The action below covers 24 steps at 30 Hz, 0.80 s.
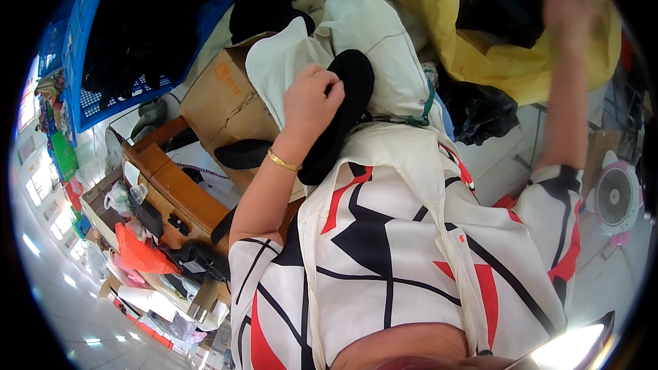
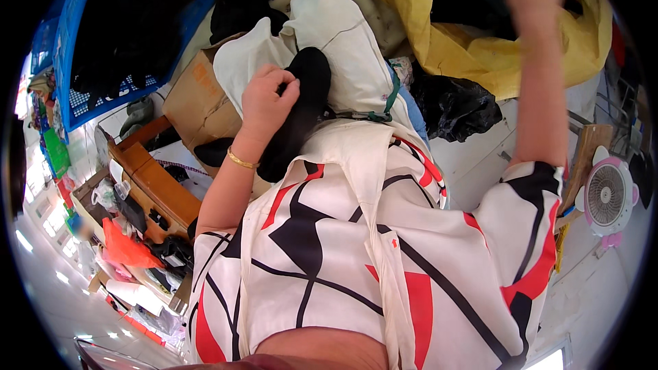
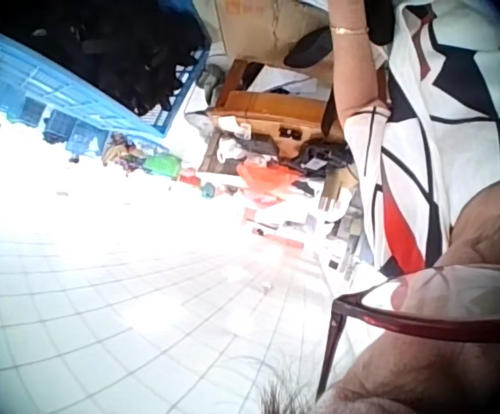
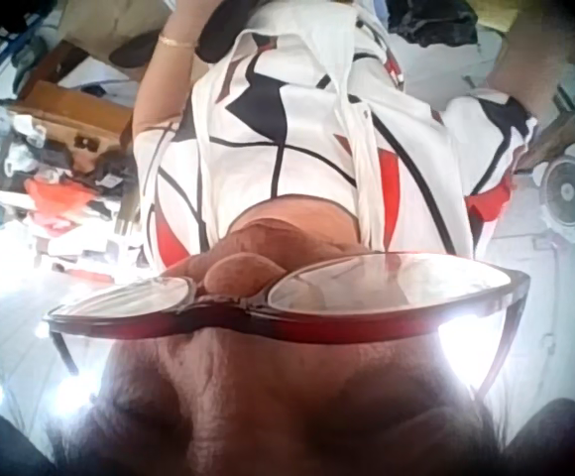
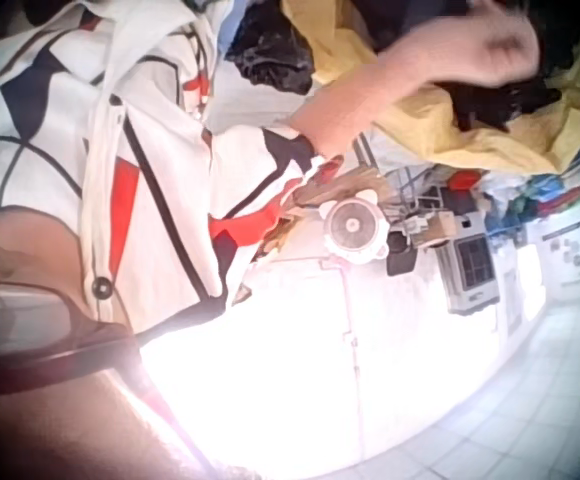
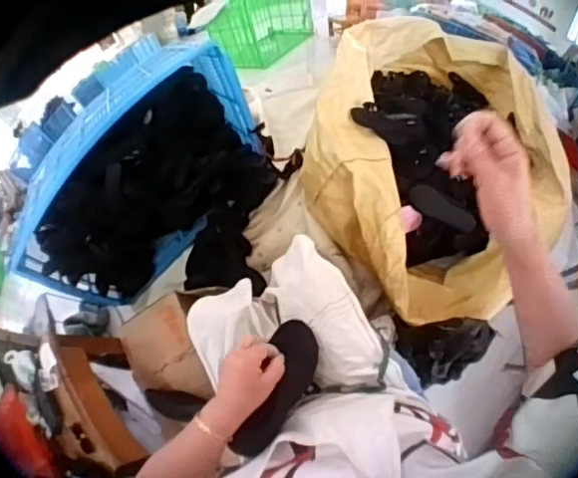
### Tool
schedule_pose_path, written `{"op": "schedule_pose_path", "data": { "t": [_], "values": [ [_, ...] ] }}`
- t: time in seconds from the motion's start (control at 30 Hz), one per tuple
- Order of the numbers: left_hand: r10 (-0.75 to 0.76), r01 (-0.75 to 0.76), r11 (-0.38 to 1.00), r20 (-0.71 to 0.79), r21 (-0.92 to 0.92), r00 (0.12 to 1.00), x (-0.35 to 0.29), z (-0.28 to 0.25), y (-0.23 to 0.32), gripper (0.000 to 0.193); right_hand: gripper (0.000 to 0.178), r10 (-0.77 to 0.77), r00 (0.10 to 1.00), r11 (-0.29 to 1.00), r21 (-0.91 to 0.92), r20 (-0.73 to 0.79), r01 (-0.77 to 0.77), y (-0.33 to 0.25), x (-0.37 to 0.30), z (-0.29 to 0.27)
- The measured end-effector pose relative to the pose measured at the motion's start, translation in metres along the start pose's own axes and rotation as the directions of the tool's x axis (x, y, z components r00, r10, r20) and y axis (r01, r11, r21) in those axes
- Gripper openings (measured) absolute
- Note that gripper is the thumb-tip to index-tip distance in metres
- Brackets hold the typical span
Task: The person sits and hand-sews black slip-on shoes using a needle and thread. They repeatedly pull the thread through the shoe's sole and upper, then place the finished shoes into a blue plastic crate. The workspace includes a wooden table and a yellow sack filled with shoes.
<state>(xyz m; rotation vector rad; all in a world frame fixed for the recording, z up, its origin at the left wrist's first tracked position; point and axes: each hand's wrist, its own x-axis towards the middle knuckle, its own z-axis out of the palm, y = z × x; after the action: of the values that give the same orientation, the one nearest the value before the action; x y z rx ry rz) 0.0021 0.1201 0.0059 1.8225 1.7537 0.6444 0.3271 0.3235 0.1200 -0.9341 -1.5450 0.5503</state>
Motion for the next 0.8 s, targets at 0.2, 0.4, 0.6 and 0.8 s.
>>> {"op": "schedule_pose_path", "data": {
  "t": [0.2, 0.4, 0.6, 0.8],
  "values": [
    [-0.158, 0.161, 0.925, 0.037, -0.344, 0.987, -0.006, -0.006, -0.017, 0.010, 0.005, -0.077, 0.547, 0.862, -0.220, 0.833, 0.456, -0.012, -0.130, 0.093],
    [-0.170, 0.173, 0.914, 0.040, -0.368, 0.985, -0.009, 0.002, -0.024, 0.013, 0.008, -0.127, 0.447, 0.900, -0.087, 0.885, 0.427, -0.017, -0.169, 0.119],
    [-0.137, 0.127, 0.915, 0.001, -0.382, 0.991, -0.009, 0.008, -0.033, 0.014, 0.018, 0.233, 0.369, 0.849, -0.373, 0.900, 0.374, -0.042, -0.185, 0.087],
    [-0.145, 0.140, 0.884, 0.025, -0.447, 0.989, -0.006, 0.012, -0.032, 0.015, 0.018, 0.174, 0.287, 0.822, -0.299, 0.942, 0.485, -0.032, -0.239, 0.075]
  ]
}}
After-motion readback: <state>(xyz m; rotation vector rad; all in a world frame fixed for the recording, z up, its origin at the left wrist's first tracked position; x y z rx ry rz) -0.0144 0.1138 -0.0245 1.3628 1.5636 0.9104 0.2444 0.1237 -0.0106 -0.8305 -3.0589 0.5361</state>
